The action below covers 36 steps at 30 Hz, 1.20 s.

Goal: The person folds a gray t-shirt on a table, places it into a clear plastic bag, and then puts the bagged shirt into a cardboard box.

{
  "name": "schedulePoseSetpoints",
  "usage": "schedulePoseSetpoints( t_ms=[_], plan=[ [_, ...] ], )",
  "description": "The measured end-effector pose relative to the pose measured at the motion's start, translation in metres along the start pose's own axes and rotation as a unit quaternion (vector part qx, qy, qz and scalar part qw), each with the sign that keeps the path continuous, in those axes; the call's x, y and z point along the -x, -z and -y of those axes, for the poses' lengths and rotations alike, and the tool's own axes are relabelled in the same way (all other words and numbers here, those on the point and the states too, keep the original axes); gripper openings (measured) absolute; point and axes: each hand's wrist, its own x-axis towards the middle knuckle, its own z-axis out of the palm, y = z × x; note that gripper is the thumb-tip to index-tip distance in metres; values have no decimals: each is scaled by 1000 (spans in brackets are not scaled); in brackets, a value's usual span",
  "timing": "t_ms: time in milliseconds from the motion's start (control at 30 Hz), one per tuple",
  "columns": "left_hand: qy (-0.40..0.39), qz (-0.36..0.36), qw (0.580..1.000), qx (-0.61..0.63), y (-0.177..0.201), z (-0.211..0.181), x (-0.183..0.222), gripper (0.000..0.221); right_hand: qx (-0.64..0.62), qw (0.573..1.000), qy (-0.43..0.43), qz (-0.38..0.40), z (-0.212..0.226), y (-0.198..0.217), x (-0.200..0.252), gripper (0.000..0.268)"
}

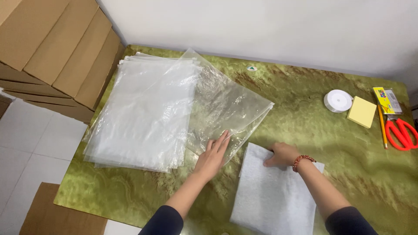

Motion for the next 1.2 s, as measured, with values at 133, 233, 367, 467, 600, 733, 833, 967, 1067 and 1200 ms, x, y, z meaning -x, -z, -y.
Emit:
schedulePoseSetpoints(
  t_ms=[133, 233, 367, 467, 600, 733, 833, 967, 1067, 1200],
  plan=[
    [-2, 11, 1000, -21, -22, 9, 9, 89, -105, 994, 26, 32, 2, 2, 23, 76],
    [-5, 15, 1000, -24, -22, 8, 14, 88, -153, 986, 43, 48, 2, -3, 26, 79],
    [-10, 30, 999, -27, -11, -1, 25, 90, -163, 980, 46, 102, 8, -9, 31, 66],
    [-25, 27, 999, -36, -18, 0, 29, 89, -171, 979, 50, 101, 13, 3, 42, 56],
    [-48, 11, 997, -61, -21, -11, 38, 85, -191, 977, 64, 75, 14, 1, 41, 49],
    [-45, 18, 998, -41, -15, -29, 50, 83, -188, 978, 78, 50, 50, 19, 44, 54],
    [-46, 19, 996, -67, -52, -17, 52, 104, -167, 976, 142, -6, 65, 5, 28, 19],
    [-54, -11, 992, -117, -77, -1, 55, 91, -142, 976, 99, -136, 71, -17, 25, 38],
    [-65, -18, 992, -103, -81, 3, 53, 73, -183, 940, 64, -281, 52, -34, 35, 47],
    [-77, -40, 992, -90, -84, -1, 42, 59, -359, 843, -83, -393, -6, -68, 50, 70]
  ],
)
